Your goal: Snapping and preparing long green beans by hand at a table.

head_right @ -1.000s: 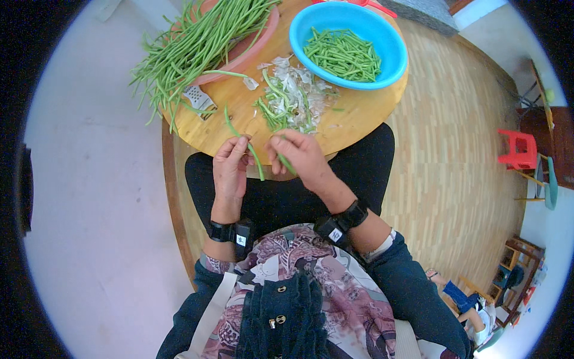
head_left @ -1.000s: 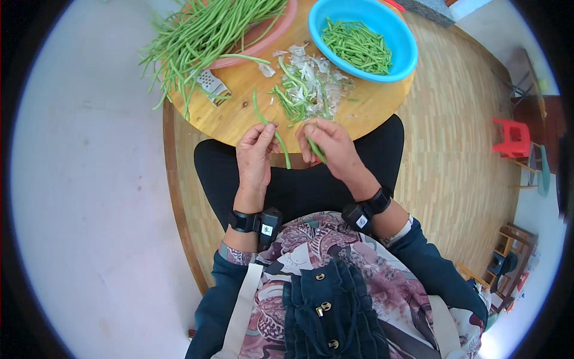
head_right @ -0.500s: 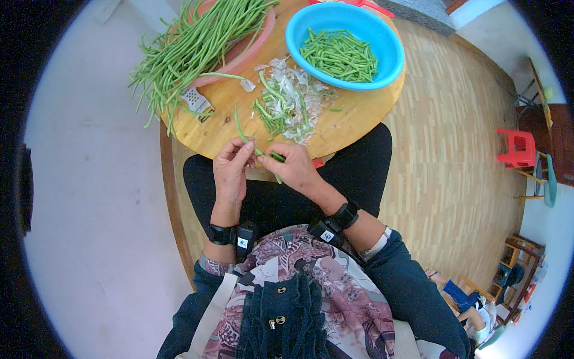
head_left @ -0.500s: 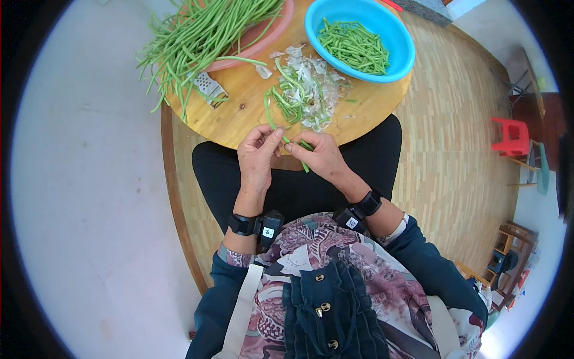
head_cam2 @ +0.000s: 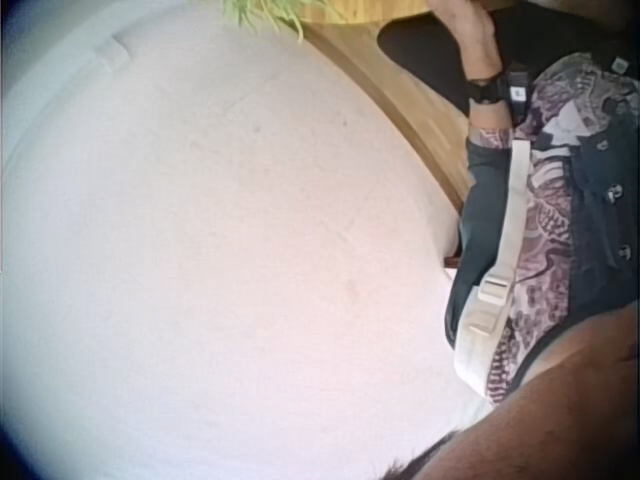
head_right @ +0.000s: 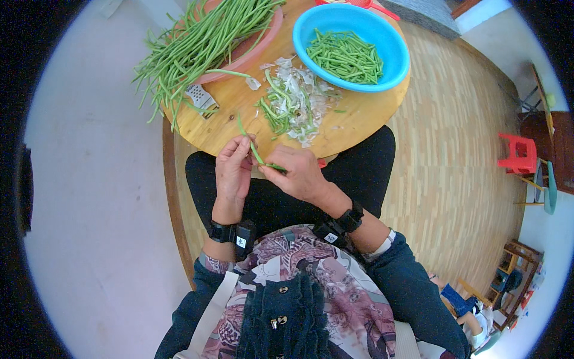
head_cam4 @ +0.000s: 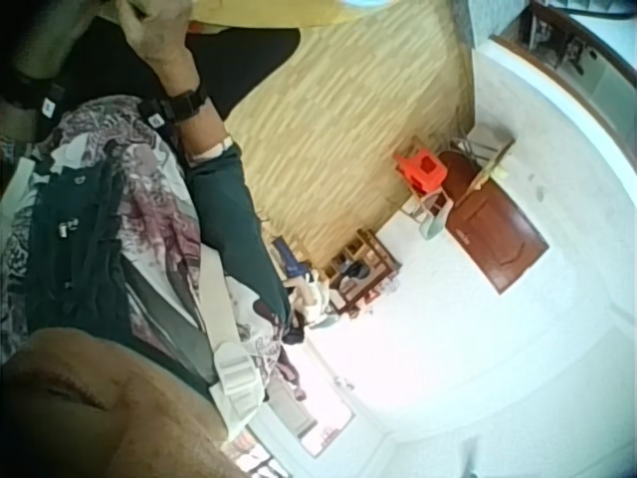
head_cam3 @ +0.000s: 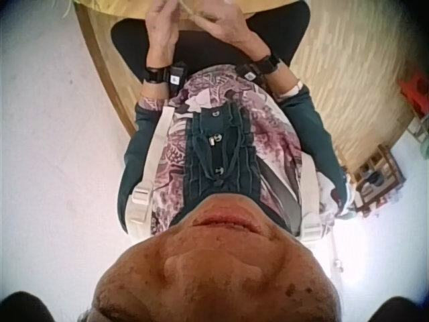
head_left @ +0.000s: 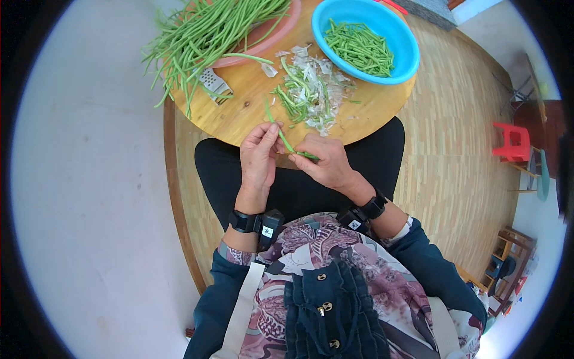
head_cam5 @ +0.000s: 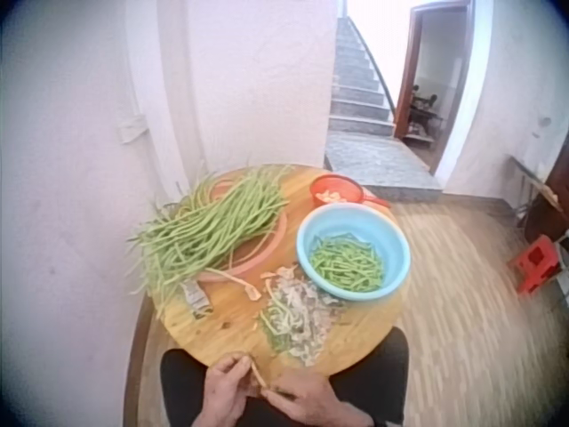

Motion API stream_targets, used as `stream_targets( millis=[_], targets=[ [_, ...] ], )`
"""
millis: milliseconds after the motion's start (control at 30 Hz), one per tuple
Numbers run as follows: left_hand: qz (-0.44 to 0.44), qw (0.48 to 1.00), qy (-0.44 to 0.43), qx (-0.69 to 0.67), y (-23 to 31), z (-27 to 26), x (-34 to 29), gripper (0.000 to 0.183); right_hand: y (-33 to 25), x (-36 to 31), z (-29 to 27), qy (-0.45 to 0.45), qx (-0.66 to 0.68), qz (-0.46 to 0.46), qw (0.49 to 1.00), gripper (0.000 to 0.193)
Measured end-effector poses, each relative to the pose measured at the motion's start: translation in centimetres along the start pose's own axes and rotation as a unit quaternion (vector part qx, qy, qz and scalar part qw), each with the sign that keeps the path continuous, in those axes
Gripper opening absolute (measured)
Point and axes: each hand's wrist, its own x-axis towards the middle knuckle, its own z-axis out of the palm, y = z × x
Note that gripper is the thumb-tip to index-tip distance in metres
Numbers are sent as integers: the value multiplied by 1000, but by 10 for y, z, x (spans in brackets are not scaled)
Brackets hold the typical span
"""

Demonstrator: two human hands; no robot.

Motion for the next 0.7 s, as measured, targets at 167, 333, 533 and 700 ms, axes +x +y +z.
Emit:
stream_targets(
  millis=[167,333,533,700],
  targets=[
    [-14,1000,-1,-1,-3,8,-2,16,-4,0,-2,-8,22,-37,999,11],
    [-14,999,40,9,-12,7,2,13,-17,3,-7,-35,67,-96,992,10],
    [-84,996,19,-32,-13,0,-1,11,-25,3,-3,-46,274,6,961,7],
    [-10,999,-23,32,-3,4,0,18,11,1,-10,49,506,272,817,11]
  ],
)
